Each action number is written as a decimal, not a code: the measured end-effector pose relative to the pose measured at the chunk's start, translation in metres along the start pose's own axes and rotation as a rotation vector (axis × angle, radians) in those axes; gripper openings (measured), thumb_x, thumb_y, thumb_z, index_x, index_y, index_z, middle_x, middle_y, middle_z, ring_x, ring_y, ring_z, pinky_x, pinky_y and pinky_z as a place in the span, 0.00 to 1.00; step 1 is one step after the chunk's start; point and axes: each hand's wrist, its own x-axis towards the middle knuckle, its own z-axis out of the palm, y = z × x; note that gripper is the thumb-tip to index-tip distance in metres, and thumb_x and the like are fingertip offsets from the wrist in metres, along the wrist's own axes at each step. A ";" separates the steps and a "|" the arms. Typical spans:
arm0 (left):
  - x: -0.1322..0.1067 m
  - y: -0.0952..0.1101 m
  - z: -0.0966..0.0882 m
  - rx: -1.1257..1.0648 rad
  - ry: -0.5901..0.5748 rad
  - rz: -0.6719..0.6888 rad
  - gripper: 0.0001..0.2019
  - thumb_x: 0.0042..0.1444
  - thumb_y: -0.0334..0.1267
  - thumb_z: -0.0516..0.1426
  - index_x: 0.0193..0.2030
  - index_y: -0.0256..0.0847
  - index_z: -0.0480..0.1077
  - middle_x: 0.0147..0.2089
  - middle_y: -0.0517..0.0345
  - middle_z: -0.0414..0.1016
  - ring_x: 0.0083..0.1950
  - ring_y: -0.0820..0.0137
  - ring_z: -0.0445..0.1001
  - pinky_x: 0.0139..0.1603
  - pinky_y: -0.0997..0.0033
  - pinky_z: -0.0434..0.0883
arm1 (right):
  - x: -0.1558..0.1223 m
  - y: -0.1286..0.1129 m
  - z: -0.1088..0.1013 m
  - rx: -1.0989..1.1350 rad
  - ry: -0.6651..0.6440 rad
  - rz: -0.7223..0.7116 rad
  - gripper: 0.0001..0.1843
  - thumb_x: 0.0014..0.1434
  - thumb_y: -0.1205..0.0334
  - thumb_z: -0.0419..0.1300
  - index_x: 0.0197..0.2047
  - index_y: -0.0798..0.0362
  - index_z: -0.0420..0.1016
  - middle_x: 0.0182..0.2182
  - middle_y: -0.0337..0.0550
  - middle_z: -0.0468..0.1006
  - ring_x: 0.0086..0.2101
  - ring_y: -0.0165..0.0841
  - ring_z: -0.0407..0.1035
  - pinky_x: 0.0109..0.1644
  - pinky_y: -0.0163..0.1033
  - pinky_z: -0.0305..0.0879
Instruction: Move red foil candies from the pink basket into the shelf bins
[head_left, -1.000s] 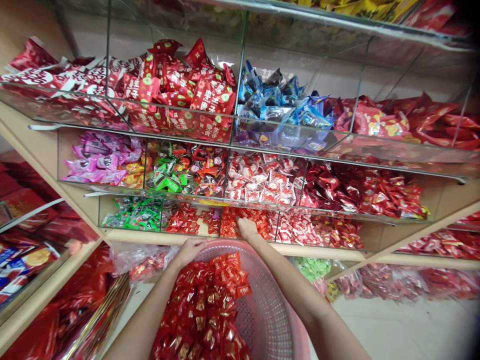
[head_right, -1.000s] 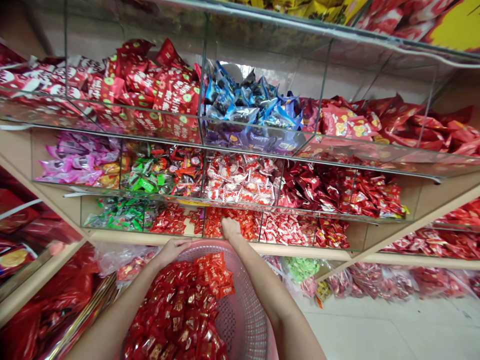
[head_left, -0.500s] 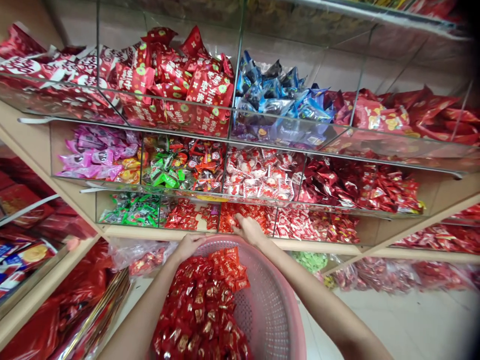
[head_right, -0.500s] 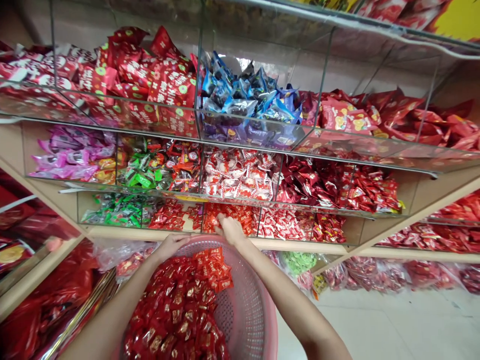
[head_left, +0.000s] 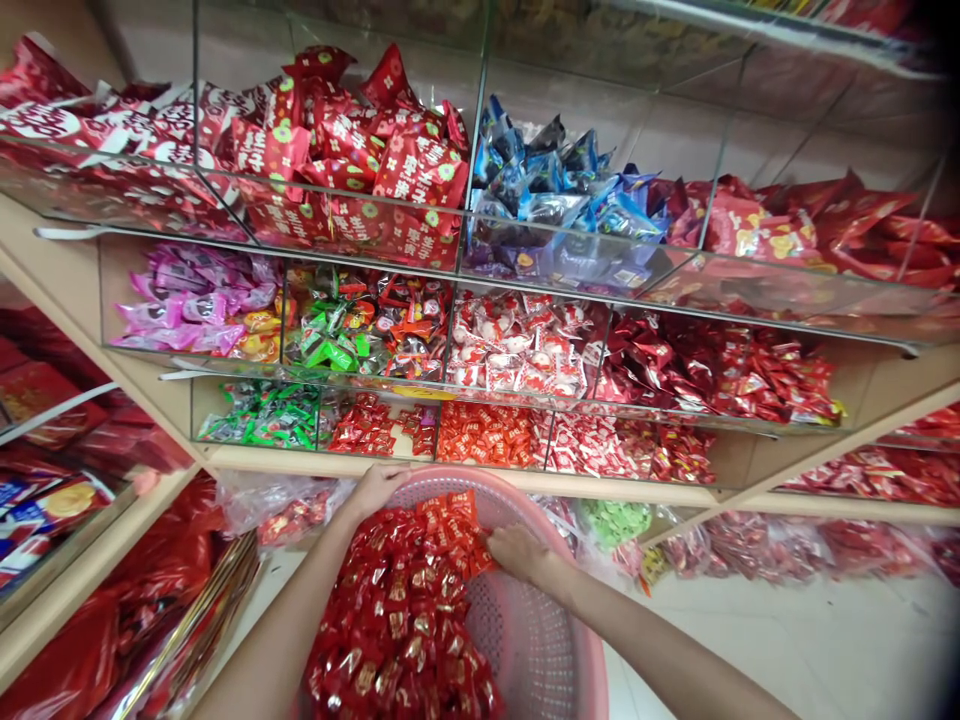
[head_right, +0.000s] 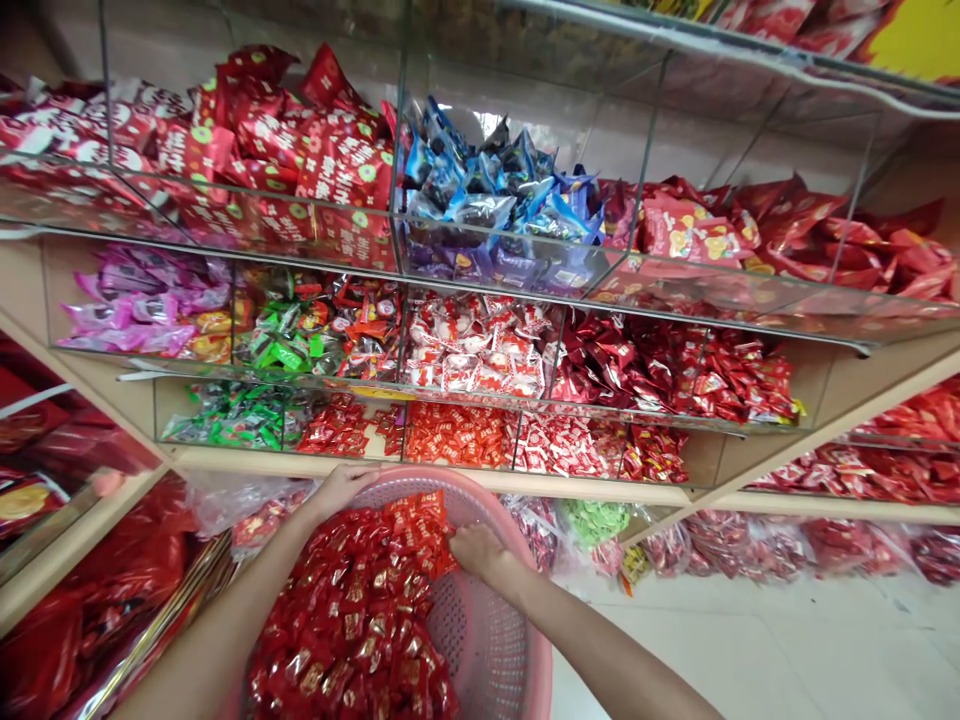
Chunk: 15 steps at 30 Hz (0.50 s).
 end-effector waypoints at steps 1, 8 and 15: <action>0.000 0.000 0.000 0.005 -0.002 0.002 0.21 0.44 0.49 0.58 0.40 0.36 0.76 0.45 0.52 0.77 0.48 0.61 0.73 0.55 0.63 0.64 | 0.002 -0.002 0.000 -0.028 -0.025 -0.010 0.15 0.56 0.77 0.49 0.37 0.59 0.76 0.34 0.51 0.78 0.38 0.39 0.73 0.41 0.40 0.68; 0.001 -0.005 0.000 -0.028 0.000 0.008 0.21 0.43 0.50 0.58 0.40 0.38 0.76 0.45 0.53 0.77 0.50 0.61 0.72 0.56 0.62 0.63 | 0.009 -0.012 0.003 -0.094 -0.025 -0.015 0.15 0.56 0.76 0.49 0.40 0.58 0.75 0.36 0.51 0.78 0.39 0.37 0.73 0.41 0.39 0.69; 0.001 -0.005 0.000 -0.023 0.005 -0.013 0.22 0.43 0.49 0.59 0.42 0.38 0.75 0.48 0.52 0.75 0.52 0.61 0.71 0.58 0.63 0.61 | 0.008 -0.009 0.004 -0.112 -0.046 0.054 0.14 0.56 0.77 0.50 0.39 0.58 0.75 0.38 0.52 0.77 0.39 0.37 0.72 0.41 0.38 0.68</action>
